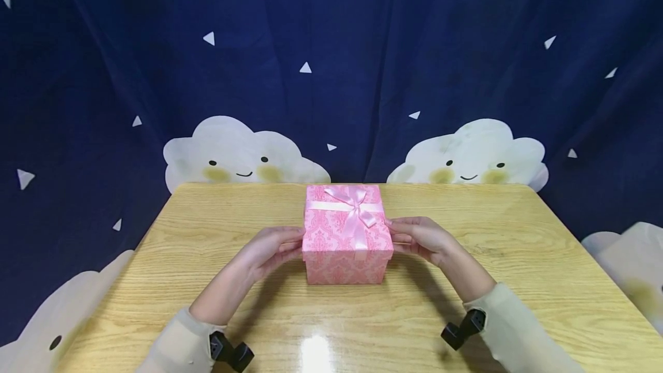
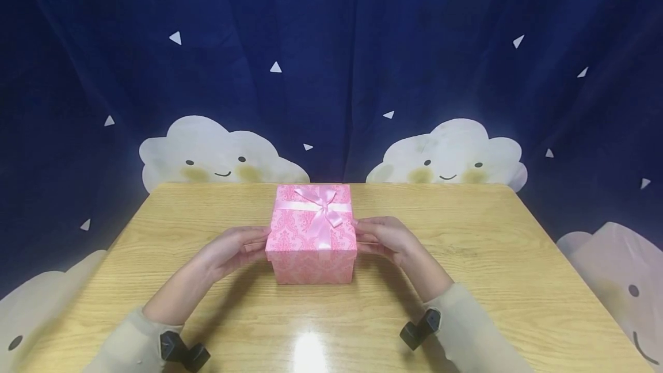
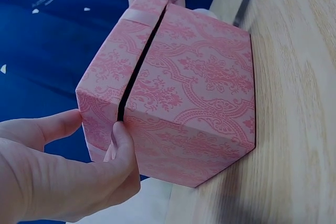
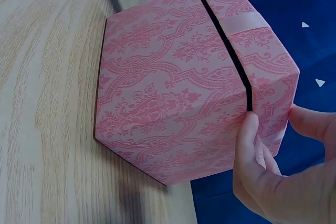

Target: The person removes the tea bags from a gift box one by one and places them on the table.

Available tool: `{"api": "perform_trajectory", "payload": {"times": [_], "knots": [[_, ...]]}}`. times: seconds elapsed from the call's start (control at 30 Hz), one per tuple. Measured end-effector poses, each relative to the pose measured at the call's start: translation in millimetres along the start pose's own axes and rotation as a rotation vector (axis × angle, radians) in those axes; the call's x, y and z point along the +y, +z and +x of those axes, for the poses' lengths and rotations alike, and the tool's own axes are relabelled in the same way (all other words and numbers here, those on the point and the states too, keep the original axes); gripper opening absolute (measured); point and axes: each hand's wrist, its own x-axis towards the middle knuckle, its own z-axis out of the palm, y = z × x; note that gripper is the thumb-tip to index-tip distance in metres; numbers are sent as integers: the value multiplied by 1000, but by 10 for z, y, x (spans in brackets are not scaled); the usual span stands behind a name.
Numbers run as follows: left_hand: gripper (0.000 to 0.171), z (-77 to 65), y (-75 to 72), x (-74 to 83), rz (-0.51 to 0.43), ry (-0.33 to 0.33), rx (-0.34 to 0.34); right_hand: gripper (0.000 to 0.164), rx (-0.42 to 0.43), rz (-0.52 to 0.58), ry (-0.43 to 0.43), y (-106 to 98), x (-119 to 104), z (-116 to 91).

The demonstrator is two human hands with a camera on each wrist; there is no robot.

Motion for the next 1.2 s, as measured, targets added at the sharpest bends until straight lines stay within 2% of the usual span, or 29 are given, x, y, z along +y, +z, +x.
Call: {"api": "perform_trajectory", "payload": {"times": [0.1, 0.33, 0.7, 0.87, 1.2], "knots": [[44, -5, -3, 7, -13, 5, -9, 23, 14, -14, -4, 10, -17, -7], [44, -30, 17, 44, -10, 18, -12, 42, 49, -65, -12, 31, -76, -27], [47, -83, -9, 113, 51, 48, 0, 49, 53, -65, -35, 95, -162, -46], [48, -105, -26, 150, 47, 54, 3, 54, 51, -74, -40, 131, -204, -41], [49, -154, -116, 205, 82, 64, 26, 53, 107, -114, -43, 266, -243, 19]]}}
